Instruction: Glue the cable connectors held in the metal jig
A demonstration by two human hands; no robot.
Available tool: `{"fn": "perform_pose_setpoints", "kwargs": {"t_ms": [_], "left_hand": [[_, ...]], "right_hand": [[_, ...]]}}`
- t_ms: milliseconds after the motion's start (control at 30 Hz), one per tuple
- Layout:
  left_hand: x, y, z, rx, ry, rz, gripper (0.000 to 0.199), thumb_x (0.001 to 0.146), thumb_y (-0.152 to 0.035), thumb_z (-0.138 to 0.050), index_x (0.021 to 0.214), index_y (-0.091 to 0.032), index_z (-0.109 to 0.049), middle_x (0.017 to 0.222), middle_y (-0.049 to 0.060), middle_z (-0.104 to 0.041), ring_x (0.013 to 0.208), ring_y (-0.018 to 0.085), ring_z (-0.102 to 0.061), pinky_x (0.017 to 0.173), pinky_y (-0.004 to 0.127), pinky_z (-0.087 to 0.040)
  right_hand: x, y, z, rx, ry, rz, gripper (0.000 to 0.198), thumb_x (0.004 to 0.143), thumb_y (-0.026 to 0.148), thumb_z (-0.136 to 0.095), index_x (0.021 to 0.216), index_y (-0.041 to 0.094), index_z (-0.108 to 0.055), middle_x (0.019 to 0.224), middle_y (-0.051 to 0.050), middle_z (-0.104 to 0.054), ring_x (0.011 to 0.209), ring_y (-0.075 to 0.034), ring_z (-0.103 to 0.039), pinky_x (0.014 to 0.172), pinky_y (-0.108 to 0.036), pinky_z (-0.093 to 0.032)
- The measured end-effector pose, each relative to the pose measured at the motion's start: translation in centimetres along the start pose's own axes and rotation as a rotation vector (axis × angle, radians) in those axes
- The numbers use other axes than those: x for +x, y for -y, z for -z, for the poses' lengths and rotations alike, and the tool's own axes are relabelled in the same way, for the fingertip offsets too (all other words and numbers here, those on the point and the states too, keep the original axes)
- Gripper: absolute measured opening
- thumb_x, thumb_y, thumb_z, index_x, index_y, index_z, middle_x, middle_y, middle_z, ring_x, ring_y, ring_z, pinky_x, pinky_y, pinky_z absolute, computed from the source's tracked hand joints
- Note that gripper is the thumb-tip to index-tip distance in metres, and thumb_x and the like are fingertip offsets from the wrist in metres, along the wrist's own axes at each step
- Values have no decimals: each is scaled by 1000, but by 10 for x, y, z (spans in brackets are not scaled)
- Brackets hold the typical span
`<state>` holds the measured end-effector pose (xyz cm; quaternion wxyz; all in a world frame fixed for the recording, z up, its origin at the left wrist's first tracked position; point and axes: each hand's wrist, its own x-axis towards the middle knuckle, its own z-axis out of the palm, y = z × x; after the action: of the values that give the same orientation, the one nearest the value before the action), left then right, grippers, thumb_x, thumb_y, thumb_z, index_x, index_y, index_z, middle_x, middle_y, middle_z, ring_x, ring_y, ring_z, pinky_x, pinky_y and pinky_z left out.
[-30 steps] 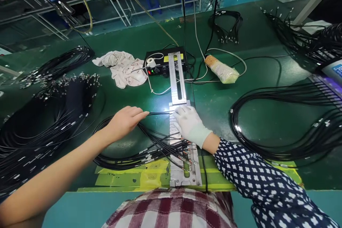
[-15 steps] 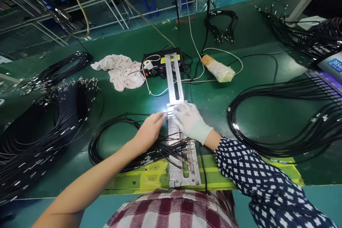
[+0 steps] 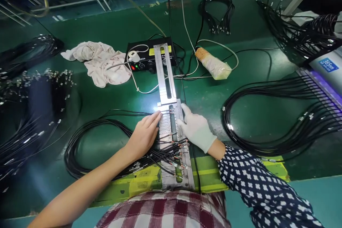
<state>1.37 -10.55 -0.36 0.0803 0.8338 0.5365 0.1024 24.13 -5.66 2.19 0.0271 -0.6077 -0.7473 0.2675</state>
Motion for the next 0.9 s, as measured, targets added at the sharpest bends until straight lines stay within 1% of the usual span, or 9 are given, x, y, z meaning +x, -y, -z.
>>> {"fn": "perform_pose_setpoints", "kwargs": {"t_ms": [167, 367, 467, 567, 633, 700, 767, 833, 900], "left_hand": [[1, 13, 1, -86, -24, -49, 56, 99, -21, -38, 154, -18, -28, 154, 14, -44, 137, 27, -44, 113, 47, -41], [11, 20, 3, 10, 1, -7, 50, 97, -20, -40, 147, -17, -43, 149, 15, -48, 126, 32, -48, 100, 48, -45], [8, 19, 11, -20, -17, 37, 44, 99, -23, -39, 141, -18, -49, 140, 17, -52, 124, 32, -48, 98, 49, -44], [-3, 22, 27, -169, 64, 2, 39, 100, -30, -43, 136, -18, -49, 132, 15, -56, 120, 28, -50, 100, 46, -42], [-13, 26, 39, -282, 214, -18, 32, 100, -35, -45, 127, -19, -53, 122, 11, -60, 112, 24, -54, 97, 41, -43], [-23, 30, 49, -377, 353, 6, 25, 101, -36, -42, 111, -20, -59, 107, 7, -63, 100, 20, -56, 90, 35, -45], [-31, 34, 57, -468, 437, 56, 27, 102, -35, -39, 98, -20, -60, 96, 4, -62, 91, 17, -57, 83, 30, -45], [-38, 38, 62, -556, 472, 95, 27, 102, -36, -41, 93, -19, -61, 92, 3, -62, 86, 14, -57, 79, 27, -45], [-41, 40, 63, -613, 408, 127, 25, 101, -36, -44, 94, -20, -61, 91, 2, -62, 83, 13, -58, 76, 25, -45]], "right_hand": [[1, 2, -3, 17, -42, -9, 58, 97, 32, -52, 152, 23, -35, 76, 0, -68, 69, -21, -65, 68, -30, -43], [9, 2, -8, 42, -115, 37, 48, 97, 34, -53, 143, 27, -45, 73, 2, -66, 64, -19, -63, 64, -28, -40], [8, -3, -6, 90, -107, 77, 47, 96, 34, -55, 142, 27, -46, 69, 5, -63, 62, -18, -61, 61, -27, -40], [1, -9, 0, 179, -50, 140, 38, 98, 34, -51, 135, 26, -52, 71, 5, -64, 66, -17, -62, 64, -27, -43], [-8, -12, 3, 215, -11, 192, 35, 99, 35, -48, 132, 26, -55, 79, 3, -68, 71, -17, -64, 68, -28, -45], [-20, -15, 5, 187, 18, 249, 38, 100, 35, -44, 135, 25, -56, 93, -2, -72, 79, -19, -67, 72, -30, -47], [-33, -17, 8, 115, 72, 299, 43, 101, 34, -41, 141, 24, -53, 100, -6, -73, 83, -22, -69, 75, -33, -48], [-47, -19, 12, 102, 210, 336, 46, 102, 34, -39, 146, 24, -48, 88, -4, -74, 76, -22, -68, 73, -34, -48], [-55, -23, 17, 168, 359, 346, 48, 102, 36, -39, 149, 26, -43, 71, 2, -70, 66, -20, -66, 69, -31, -48]]}}
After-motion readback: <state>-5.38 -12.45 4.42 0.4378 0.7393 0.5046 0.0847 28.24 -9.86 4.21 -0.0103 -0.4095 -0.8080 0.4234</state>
